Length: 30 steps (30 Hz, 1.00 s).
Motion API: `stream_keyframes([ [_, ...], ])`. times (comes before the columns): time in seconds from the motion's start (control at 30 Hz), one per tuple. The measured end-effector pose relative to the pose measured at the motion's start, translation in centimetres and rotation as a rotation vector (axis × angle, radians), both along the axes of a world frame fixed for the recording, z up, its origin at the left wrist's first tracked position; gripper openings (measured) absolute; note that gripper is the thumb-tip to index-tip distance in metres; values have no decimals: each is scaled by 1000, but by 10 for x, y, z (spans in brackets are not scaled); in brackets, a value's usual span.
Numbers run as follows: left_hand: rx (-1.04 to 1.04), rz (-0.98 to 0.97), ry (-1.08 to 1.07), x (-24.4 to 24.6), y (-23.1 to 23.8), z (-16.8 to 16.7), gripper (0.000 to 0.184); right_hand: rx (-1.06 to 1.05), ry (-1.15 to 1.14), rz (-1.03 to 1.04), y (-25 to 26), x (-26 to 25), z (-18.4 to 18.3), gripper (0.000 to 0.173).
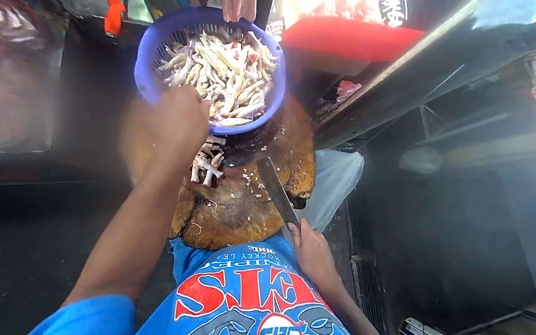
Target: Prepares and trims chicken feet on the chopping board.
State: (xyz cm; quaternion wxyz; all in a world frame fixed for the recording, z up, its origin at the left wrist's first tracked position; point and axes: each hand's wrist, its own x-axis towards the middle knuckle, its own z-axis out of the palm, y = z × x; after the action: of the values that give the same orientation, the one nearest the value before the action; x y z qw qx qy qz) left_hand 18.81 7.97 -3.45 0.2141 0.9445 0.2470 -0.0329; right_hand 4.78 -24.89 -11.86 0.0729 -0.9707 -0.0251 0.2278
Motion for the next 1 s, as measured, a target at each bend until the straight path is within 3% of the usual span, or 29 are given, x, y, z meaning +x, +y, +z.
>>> stream_keyframes([
  [0.1, 59, 10, 328, 52, -14, -12, 49, -11, 34, -4, -1, 1, 3, 50],
  [0.17, 20, -18, 308, 64, -19, -16, 42, 1, 27, -19, 1, 0, 2, 49],
  [0.3, -67, -1, -53, 47, -16, -22, 41, 38, -14, -47, -1, -6, -4, 48],
  [0.4, -142, -44, -381, 9, -8, 0, 46, 97, -60, -75, -4, -11, -11, 48],
  [0.5, -134, -196, -509, -41, -19, 11, 41, 123, -7, -100, -5, -4, -8, 49],
  [0.57, -89, -394, -432, -77, -44, -15, 28, 121, 40, -90, -8, -1, -4, 49],
  [0.63, -40, -596, -322, -105, -69, -69, 13, 133, 63, -68, -10, 3, -3, 50],
  [0.73, -13, -793, -264, -134, -90, -126, 12, 145, 90, -43, -12, 12, 0, 51],
  [0.87, 41, -759, -291, -141, -92, -118, 15, 146, 114, -45, -13, 14, 1, 49],
  [1.0, -50, -667, -217, -148, -84, -130, 25, 175, 86, -1, -15, 15, 9, 48],
])
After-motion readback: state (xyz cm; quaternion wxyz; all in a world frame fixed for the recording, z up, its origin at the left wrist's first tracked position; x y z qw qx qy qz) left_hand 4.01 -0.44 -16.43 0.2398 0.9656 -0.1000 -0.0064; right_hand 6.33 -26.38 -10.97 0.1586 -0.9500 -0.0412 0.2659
